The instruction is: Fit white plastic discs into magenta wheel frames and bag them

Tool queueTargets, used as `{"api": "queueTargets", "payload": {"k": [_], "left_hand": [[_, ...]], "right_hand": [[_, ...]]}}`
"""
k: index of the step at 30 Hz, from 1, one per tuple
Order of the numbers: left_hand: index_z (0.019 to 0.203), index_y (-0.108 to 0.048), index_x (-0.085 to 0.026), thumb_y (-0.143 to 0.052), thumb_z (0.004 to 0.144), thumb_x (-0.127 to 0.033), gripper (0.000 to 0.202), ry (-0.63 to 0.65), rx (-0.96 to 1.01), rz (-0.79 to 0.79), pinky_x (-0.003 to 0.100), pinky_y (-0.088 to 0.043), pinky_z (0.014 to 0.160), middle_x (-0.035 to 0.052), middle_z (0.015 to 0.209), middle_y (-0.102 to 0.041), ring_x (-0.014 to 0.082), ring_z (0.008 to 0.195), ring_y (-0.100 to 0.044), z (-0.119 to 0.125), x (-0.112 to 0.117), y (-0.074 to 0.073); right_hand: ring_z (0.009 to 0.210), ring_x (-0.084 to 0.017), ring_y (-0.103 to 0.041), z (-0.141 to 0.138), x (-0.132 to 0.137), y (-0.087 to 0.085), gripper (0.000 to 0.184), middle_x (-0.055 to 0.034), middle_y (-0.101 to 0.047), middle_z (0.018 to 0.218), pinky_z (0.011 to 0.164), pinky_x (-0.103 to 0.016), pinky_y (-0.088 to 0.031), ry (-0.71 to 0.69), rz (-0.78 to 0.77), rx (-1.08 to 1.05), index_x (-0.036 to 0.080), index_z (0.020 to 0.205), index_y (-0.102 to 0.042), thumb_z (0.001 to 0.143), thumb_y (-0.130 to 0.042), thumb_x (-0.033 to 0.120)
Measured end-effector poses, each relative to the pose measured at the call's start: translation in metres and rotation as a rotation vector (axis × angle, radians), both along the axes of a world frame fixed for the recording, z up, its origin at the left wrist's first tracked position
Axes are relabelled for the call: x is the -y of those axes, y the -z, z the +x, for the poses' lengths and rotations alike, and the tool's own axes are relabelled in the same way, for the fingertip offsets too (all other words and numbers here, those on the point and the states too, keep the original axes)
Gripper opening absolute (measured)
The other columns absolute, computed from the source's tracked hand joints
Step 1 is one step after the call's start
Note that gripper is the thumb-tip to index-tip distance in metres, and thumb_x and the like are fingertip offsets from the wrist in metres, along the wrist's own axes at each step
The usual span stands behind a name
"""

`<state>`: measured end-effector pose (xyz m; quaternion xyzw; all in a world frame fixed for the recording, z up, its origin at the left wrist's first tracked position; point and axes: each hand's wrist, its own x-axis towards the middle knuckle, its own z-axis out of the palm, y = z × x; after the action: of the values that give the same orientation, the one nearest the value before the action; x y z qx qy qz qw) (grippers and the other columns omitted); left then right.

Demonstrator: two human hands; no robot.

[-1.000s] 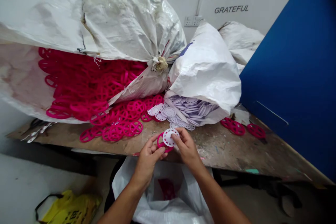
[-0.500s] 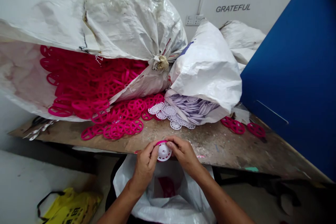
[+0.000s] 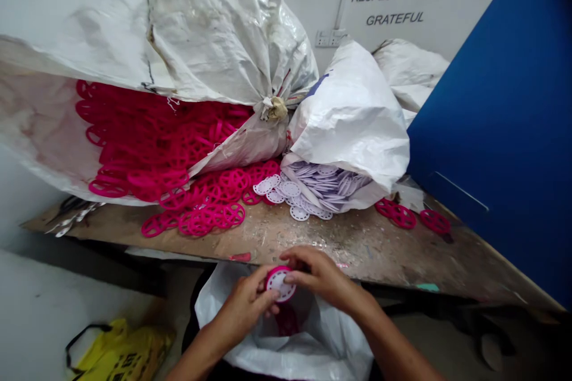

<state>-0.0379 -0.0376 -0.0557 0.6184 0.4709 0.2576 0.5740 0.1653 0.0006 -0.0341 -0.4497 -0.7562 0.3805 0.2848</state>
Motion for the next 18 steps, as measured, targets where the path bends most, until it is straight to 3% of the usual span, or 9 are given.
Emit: {"api": "queueTargets", "payload": {"k": [2, 5, 7, 10, 14, 18], "left_hand": [[0.122, -0.055, -0.023, -0.062, 0.077, -0.028, 0.045, 0.028, -0.211, 0.184, 0.025, -0.049, 0.059, 0.0037, 0.093, -0.07, 0.0157, 0.064, -0.064, -0.011, -0.008, -0.009], [0.109, -0.063, -0.021, -0.055, 0.083, -0.021, 0.027, -0.114, -0.523, 0.639, 0.034, -0.047, 0.083, 0.0067, 0.105, -0.067, 0.021, 0.093, -0.061, -0.032, -0.037, -0.024], [0.101, -0.066, -0.019, -0.051, 0.085, -0.017, 0.022, -0.193, -0.757, 0.841, 0.037, -0.044, 0.088, 0.009, 0.106, -0.064, 0.0232, 0.099, -0.056, -0.046, -0.061, -0.03], [0.095, -0.067, -0.019, -0.055, 0.083, -0.018, 0.017, -0.196, -1.043, 0.944, 0.04, -0.044, 0.08, 0.0105, 0.104, -0.063, 0.0259, 0.093, -0.054, -0.062, -0.092, -0.03], [0.092, -0.067, -0.021, -0.055, 0.083, -0.02, 0.016, -0.155, -1.061, 0.976, 0.04, -0.042, 0.079, 0.0102, 0.099, -0.064, 0.0266, 0.092, -0.053, -0.062, -0.101, -0.024], [0.101, -0.065, -0.025, -0.049, 0.083, -0.012, 0.028, -0.101, -0.774, 0.937, 0.035, -0.045, 0.081, 0.0082, 0.119, -0.059, 0.0222, 0.095, -0.057, -0.038, -0.078, -0.019]], "right_hand": [[0.083, -0.018, -0.06, 0.009, -0.023, 0.001, 0.021, -0.0041, -0.068, 0.09, 0.073, -0.027, -0.044, 0.116, 0.106, 0.12, 0.02, 0.1, -0.067, 0.082, -0.06, 0.029], [0.088, -0.021, -0.059, 0.018, -0.059, 0.007, 0.021, -0.0085, -0.066, 0.095, 0.078, -0.03, -0.042, 0.356, 0.287, 0.401, 0.018, 0.1, -0.068, 0.087, -0.052, 0.026], [0.088, -0.022, -0.057, 0.018, -0.073, 0.012, 0.022, -0.0092, -0.064, 0.096, 0.078, -0.031, -0.041, 0.388, 0.372, 0.573, 0.02, 0.101, -0.068, 0.086, -0.053, 0.026], [0.092, -0.022, -0.055, 0.013, -0.073, 0.019, 0.019, -0.0085, -0.062, 0.098, 0.08, -0.031, -0.039, 0.351, 0.443, 0.668, 0.022, 0.099, -0.068, 0.084, -0.058, 0.026], [0.098, -0.023, -0.052, 0.007, -0.057, 0.022, 0.016, -0.0078, -0.061, 0.107, 0.083, -0.033, -0.037, 0.311, 0.431, 0.591, 0.022, 0.096, -0.067, 0.083, -0.06, 0.028], [0.095, -0.024, -0.052, 0.003, -0.053, 0.012, 0.01, -0.007, -0.063, 0.102, 0.08, -0.033, -0.035, 0.289, 0.333, 0.591, 0.021, 0.089, -0.065, 0.079, -0.064, 0.023]]}}
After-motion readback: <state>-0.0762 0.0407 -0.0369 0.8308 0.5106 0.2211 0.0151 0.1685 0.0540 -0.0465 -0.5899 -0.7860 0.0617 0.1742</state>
